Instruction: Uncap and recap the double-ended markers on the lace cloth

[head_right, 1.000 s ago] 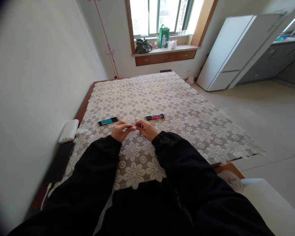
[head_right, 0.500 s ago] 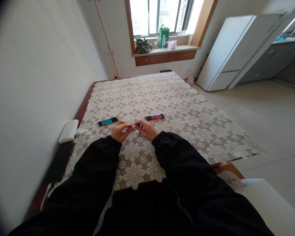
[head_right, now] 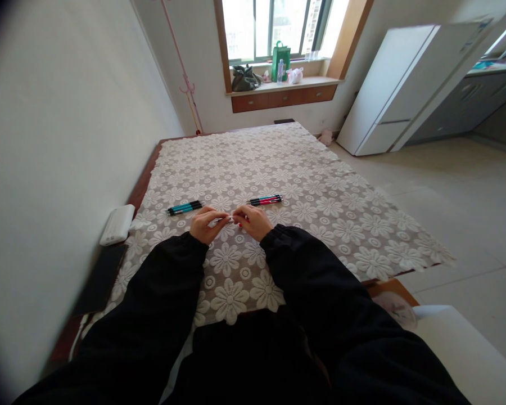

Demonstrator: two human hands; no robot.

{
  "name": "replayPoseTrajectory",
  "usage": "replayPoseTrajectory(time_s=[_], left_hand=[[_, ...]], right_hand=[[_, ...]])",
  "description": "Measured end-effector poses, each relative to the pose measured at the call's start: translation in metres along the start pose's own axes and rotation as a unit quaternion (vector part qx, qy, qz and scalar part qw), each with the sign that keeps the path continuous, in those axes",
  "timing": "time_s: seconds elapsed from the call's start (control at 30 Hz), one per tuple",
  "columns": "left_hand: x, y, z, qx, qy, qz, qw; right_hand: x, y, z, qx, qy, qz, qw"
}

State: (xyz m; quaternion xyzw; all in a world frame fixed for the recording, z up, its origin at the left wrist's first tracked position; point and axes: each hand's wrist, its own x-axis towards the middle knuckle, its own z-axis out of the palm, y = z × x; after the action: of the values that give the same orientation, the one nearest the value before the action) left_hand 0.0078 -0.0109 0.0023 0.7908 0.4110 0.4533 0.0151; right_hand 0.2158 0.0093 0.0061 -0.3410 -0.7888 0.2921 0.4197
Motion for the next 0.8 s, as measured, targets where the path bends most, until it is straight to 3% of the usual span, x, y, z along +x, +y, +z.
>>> replayPoseTrajectory(time_s=[0.33,0.53,0.8], left_hand=[[0.000,0.002,-0.001,-0.004,-0.014,-0.002,1.000],[0.002,0.004,-0.005,0.019,-0.001,-0.043,0.999],[0.002,0.006,-0.005,0.030,-0.013,-0.063,0.997]], right_hand=[[-0.001,-0.002,-0.002,-0.044,-0.012,-0.016,0.999],[0.005,0.001,-0.017,-0.136,-0.010,-0.049,0.990],[0.005,0.016,-0.028,-0.252,-0.153,-0.098,0.951]])
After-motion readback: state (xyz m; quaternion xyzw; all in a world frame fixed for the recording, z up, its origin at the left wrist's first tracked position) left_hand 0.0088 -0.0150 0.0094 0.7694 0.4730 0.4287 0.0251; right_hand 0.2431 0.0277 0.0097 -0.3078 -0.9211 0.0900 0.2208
